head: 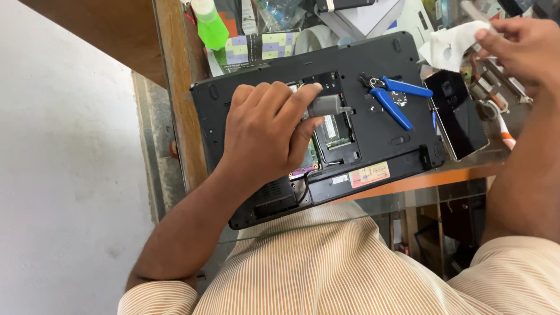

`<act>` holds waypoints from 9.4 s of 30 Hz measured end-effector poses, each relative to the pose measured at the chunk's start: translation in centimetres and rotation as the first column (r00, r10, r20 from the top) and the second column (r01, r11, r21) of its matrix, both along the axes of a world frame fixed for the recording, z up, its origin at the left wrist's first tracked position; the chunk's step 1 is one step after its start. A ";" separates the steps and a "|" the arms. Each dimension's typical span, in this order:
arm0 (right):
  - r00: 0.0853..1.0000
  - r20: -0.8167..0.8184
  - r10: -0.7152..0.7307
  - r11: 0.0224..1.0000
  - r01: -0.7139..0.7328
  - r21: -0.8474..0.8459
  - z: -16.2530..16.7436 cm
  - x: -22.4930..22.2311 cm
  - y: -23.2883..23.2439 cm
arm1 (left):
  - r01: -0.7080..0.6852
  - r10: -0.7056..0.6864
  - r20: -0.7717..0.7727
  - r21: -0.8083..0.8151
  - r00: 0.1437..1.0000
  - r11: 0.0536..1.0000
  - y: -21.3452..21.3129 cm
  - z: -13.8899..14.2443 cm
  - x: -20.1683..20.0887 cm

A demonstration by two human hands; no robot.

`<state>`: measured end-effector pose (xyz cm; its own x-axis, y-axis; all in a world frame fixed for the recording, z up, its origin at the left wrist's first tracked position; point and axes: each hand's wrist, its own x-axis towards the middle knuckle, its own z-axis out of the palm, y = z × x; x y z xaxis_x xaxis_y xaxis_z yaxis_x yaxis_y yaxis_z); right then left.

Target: The person services an opened laptop on a workbench. They wipe the motherboard and CPU area with a tissue, dispense thermal paste from a syringe onto the processor, and use pliers and a screwdriver on components inside the chassis.

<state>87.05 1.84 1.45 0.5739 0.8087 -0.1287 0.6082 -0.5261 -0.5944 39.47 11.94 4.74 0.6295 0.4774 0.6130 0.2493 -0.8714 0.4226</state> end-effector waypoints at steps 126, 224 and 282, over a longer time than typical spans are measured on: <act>0.436 -0.804 0.405 0.912 -0.123 0.392 4.8 -21.2 -2.0 | 0.232 -0.165 0.165 -0.604 0.972 0.763 -3.2 2.9 1.2; 0.696 -0.073 0.714 0.589 -0.542 0.599 5.8 -20.1 -2.1 | 0.017 -0.067 -0.179 -0.271 0.982 0.962 -4.8 6.3 2.6; 0.801 0.594 0.075 0.997 -0.069 -0.033 0.8 -8.6 9.8 | 0.437 -0.126 0.482 -0.857 0.867 -0.274 1.1 -0.6 3.1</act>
